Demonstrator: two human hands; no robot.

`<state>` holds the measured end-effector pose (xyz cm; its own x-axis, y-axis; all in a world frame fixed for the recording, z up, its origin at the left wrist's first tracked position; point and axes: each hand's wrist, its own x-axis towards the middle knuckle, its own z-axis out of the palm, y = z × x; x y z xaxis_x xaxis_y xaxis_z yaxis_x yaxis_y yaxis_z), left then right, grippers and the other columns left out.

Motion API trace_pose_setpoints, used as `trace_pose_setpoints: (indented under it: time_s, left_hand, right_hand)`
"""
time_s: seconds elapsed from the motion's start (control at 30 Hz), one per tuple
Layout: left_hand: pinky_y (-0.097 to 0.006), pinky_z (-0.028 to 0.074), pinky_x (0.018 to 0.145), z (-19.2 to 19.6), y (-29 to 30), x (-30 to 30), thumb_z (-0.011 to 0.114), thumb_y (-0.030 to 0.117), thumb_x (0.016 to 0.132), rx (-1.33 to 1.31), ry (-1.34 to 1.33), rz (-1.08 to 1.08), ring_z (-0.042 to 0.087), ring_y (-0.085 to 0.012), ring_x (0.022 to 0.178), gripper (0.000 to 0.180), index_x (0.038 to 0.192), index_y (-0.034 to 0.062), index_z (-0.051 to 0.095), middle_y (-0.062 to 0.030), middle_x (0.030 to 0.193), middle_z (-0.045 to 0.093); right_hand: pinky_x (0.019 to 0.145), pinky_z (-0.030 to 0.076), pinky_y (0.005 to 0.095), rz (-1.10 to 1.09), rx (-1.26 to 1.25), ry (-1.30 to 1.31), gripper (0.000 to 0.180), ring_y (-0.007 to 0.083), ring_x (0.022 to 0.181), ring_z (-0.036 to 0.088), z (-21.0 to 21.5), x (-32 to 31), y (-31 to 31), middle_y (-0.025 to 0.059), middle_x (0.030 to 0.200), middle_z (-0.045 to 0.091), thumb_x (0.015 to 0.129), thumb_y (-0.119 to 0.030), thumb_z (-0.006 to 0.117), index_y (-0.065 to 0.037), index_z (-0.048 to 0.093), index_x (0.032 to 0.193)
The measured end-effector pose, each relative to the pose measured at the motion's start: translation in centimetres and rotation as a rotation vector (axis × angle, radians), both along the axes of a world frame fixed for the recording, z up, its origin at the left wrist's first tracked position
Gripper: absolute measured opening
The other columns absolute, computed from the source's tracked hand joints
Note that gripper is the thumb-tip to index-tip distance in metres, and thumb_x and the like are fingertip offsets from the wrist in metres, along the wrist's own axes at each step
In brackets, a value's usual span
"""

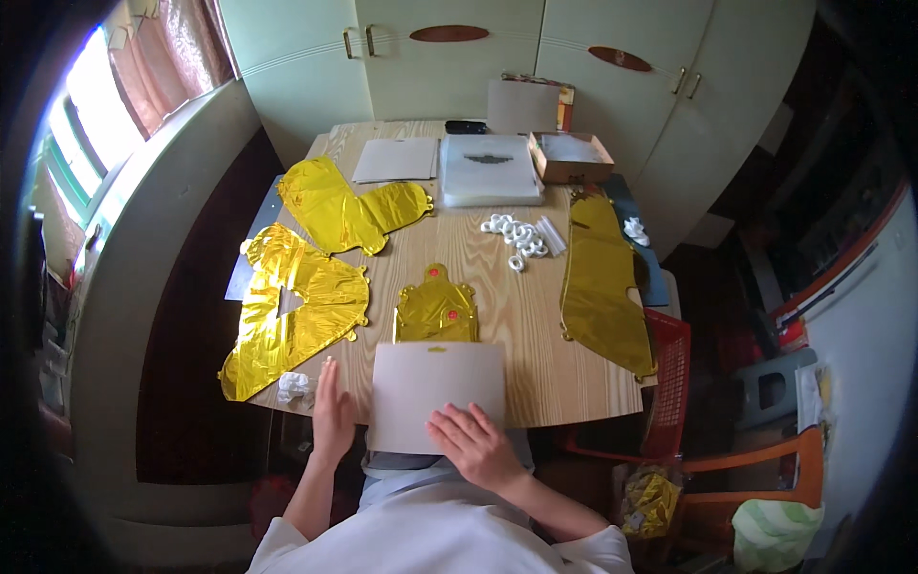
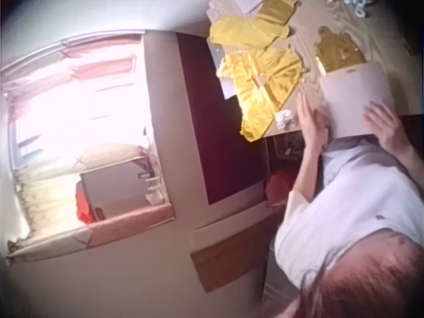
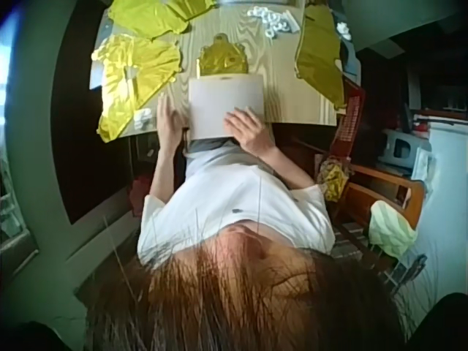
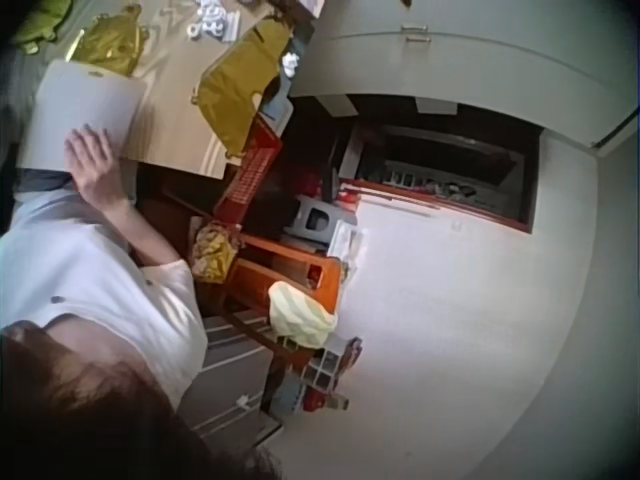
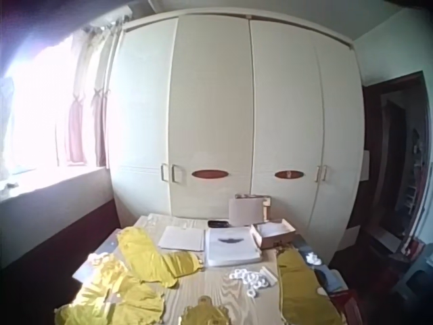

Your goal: The person is manually folding sheets of gold-colored foil on a table.

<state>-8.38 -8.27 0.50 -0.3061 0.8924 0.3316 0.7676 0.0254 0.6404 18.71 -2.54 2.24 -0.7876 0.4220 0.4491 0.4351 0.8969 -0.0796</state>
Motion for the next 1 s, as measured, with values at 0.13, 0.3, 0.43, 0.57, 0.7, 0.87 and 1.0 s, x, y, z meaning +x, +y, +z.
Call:
trace_pose_setpoints:
  time_s: [0.13,0.3,0.43,0.57,0.7,0.87,1.0]
  left_hand:
    - [-0.051,0.034,0.111,2.2,-1.2,1.3,0.060,0.005,0.086,-0.016,0.077,-0.074,0.041,-0.0412,0.136,0.053,0.137,-0.0007,0.047,-0.0257,0.144,0.043]
    - [-0.051,0.031,0.113,0.8,0.3,4.7,0.063,0.020,0.088,-0.153,0.333,-0.390,0.039,-0.0379,0.138,0.051,0.135,0.0043,0.052,-0.0183,0.146,0.044]
    - [-0.053,0.028,0.113,-0.5,1.5,5.6,0.062,0.033,0.090,-0.193,0.383,-0.359,0.039,-0.0389,0.138,0.053,0.137,0.0087,0.052,-0.0170,0.147,0.044]
    - [-0.054,0.028,0.112,-0.2,2.3,6.2,0.063,0.042,0.089,-0.211,0.430,-0.361,0.039,-0.0385,0.136,0.056,0.138,0.0155,0.053,-0.0159,0.146,0.045]
    - [-0.054,0.028,0.110,0.2,2.5,6.4,0.063,0.045,0.088,-0.210,0.460,-0.342,0.040,-0.0364,0.134,0.056,0.137,0.0216,0.054,-0.0146,0.147,0.043]
    - [-0.055,0.028,0.108,0.2,3.4,6.8,0.063,0.046,0.087,-0.218,0.445,-0.329,0.041,-0.0357,0.133,0.054,0.135,0.0231,0.055,-0.0127,0.148,0.043]
    - [-0.056,0.027,0.108,-0.4,4.2,6.9,0.062,0.047,0.087,-0.222,0.418,-0.331,0.038,-0.0358,0.137,0.053,0.134,0.0226,0.056,-0.0135,0.149,0.042]
  right_hand:
    - [0.109,0.036,0.0506,0.011,-0.013,-0.128,0.037,0.0250,0.127,0.053,-2.9,-1.5,-0.4,0.0064,0.131,0.060,0.089,-0.025,0.057,-0.008,0.064,0.121]
    - [0.109,0.036,0.0517,0.068,-0.218,-0.087,0.045,0.0257,0.127,0.053,-1.5,-0.9,0.2,0.0072,0.131,0.061,0.087,-0.034,0.064,-0.008,0.064,0.122]
    - [0.109,0.037,0.0496,0.055,-0.227,-0.014,0.042,0.0230,0.128,0.052,-1.1,0.2,4.9,0.0070,0.130,0.062,0.091,-0.035,0.061,-0.009,0.064,0.124]
    - [0.109,0.037,0.0480,-0.004,-0.220,-0.002,0.036,0.0216,0.123,0.056,-1.9,-1.5,11.8,0.0057,0.128,0.064,0.092,-0.030,0.060,-0.011,0.066,0.122]
    - [0.107,0.039,0.0487,-0.044,-0.261,-0.075,0.028,0.0218,0.119,0.059,-2.7,-2.4,14.3,0.0055,0.122,0.067,0.091,-0.025,0.062,-0.012,0.070,0.115]
    - [0.106,0.040,0.0495,-0.054,-0.279,-0.065,0.025,0.0212,0.110,0.063,-2.3,-2.5,14.7,0.0036,0.113,0.070,0.092,-0.024,0.061,-0.011,0.070,0.111]
    - [0.102,0.042,0.0464,-0.048,-0.346,0.008,0.024,0.0222,0.104,0.064,-2.5,-2.8,15.6,0.0052,0.106,0.070,0.091,-0.021,0.060,-0.010,0.070,0.109]
